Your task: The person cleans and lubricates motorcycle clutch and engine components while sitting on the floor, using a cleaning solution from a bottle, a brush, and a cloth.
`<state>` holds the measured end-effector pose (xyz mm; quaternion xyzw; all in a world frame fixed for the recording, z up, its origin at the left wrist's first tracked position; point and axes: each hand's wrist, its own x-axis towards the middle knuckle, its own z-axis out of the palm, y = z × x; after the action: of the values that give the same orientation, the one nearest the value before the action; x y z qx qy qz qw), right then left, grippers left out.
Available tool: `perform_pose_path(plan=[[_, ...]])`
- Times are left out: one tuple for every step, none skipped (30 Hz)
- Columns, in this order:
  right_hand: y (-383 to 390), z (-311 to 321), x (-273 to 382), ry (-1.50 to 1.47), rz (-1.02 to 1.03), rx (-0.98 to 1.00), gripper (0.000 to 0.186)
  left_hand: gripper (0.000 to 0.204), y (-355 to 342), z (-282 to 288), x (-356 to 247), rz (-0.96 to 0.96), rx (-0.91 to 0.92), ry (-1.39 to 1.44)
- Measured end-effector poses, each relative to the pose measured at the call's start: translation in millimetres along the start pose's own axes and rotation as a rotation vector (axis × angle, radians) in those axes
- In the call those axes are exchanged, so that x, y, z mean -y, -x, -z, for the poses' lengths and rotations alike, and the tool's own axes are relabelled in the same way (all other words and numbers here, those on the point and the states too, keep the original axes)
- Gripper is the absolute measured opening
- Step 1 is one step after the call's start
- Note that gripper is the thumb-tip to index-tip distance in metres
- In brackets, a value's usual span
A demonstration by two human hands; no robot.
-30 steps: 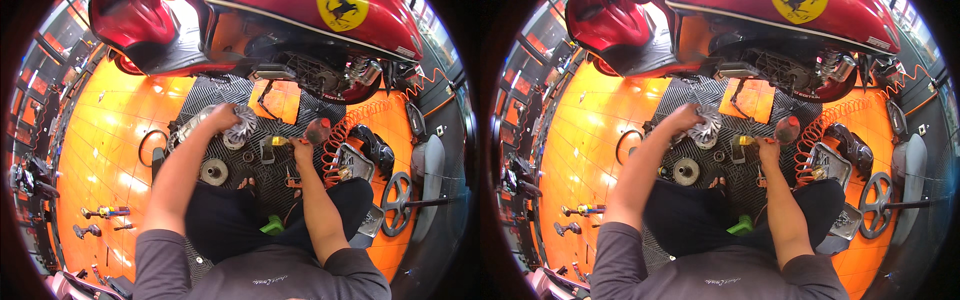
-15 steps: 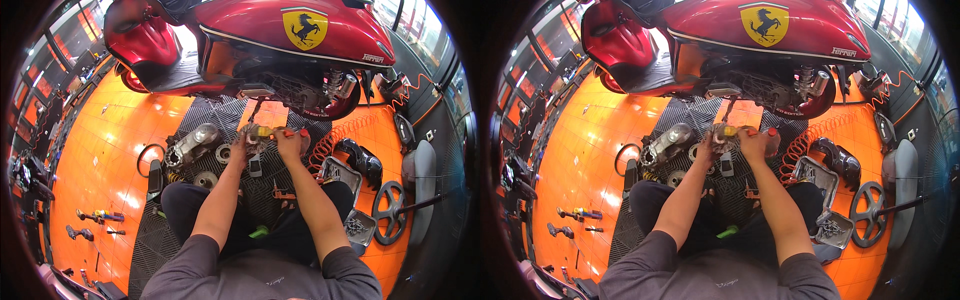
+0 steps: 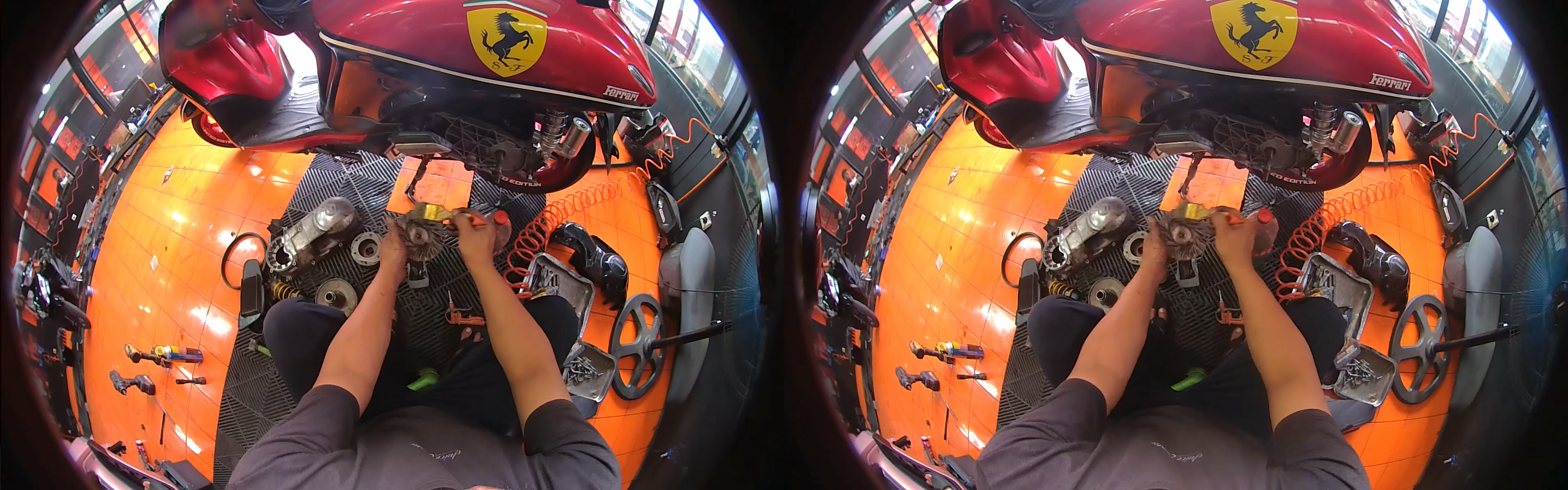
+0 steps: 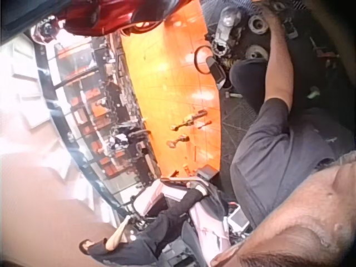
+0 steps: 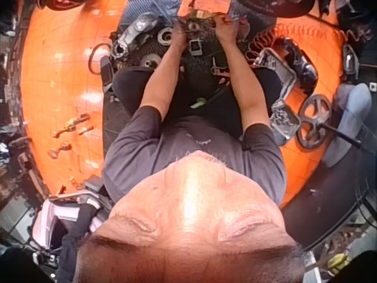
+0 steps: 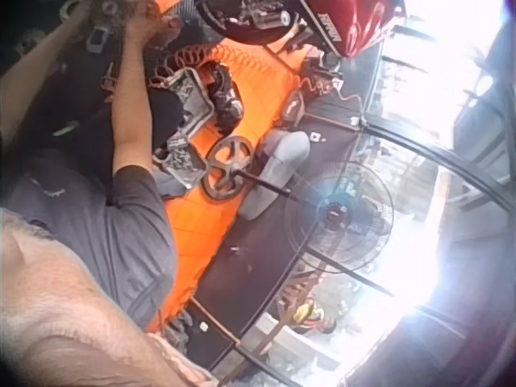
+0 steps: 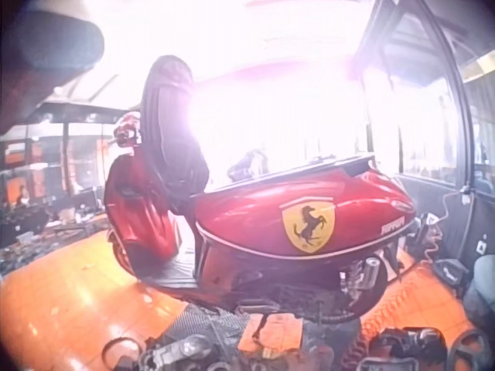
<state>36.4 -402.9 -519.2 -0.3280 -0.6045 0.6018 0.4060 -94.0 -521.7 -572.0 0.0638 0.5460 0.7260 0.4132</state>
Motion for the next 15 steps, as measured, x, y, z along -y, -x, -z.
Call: perform_pose_path(plan=[[-0.5, -3.3, -2.3, 0.014, 0.017, 0.014, 0.02, 0.075, -5.3, 3.0, 2.0, -0.03, -0.036, -0.124], [3.0, -8.9, -2.4, 0.031, 0.027, 0.033, 0.02, 0.076, -9.4, 9.8, 6.2, -0.053, -0.078, -0.246], [5.5, -7.3, 4.9, 0.055, 0.047, 0.035, 0.019, 0.075, -11.5, 5.9, 7.2, -0.075, -0.071, -0.204], [15.8, -14.0, 8.9, 0.206, 0.101, 0.058, 0.021, 0.075, -12.7, 3.5, 8.1, -0.097, -0.066, -0.161], [16.2, -10.4, 14.8, 0.244, 0.081, 0.087, 0.021, 0.074, -11.0, 1.9, 8.7, -0.115, -0.064, -0.119], [15.2, -7.7, 20.1, 0.281, 0.06, 0.118, 0.022, 0.072, -9.3, 2.9, 5.6, -0.094, -0.052, -0.099], [12.5, -5.9, 22.2, 0.317, 0.038, 0.149, 0.022, 0.07, -9.9, 1.2, 7.3, -0.126, -0.021, -0.121], [2.9, 2.5, 24.3, 0.277, 0.007, 0.102, 0.022, 0.069, -9.8, 0.5, 6.1, -0.16, 0.011, -0.151], [1.9, 2.5, 22.9, 0.248, 0.035, 0.041, 0.022, 0.068, -9.9, 0.2, 4.8, -0.193, 0.043, -0.18], [1.8, 2.8, 21.4, 0.22, 0.062, -0.02, 0.022, 0.065, -10.8, 0.6, 2.6, -0.245, 0.049, -0.348], [1.8, 5.2, 23.0, 0.196, 0.091, -0.085, 0.022, 0.061, -8.4, -4.4, 1.3, -0.204, 0.025, -0.263], [4.1, 5.2, 5.0, 0.219, 0.235, -0.035, 0.022, 0.058, -5.4, -10.6, -0.2, -0.162, 0.001, -0.179], [6.4, 11.1, -2.5, 0.291, 0.193, -0.06, 0.023, 0.055, -3.8, -15.9, -0.6, -0.118, -0.022, -0.094], [9.9, 5.4, 0.9, 0.349, 0.158, -0.061, 0.024, 0.052, -12.6, -0.2, 1.7, -0.172, 0.026, -0.029], [12.4, 3.6, 6.0, 0.414, 0.12, -0.076, 0.024, 0.052, -16.1, 3.3, 2.9, -0.196, 0.038, -0.002]])
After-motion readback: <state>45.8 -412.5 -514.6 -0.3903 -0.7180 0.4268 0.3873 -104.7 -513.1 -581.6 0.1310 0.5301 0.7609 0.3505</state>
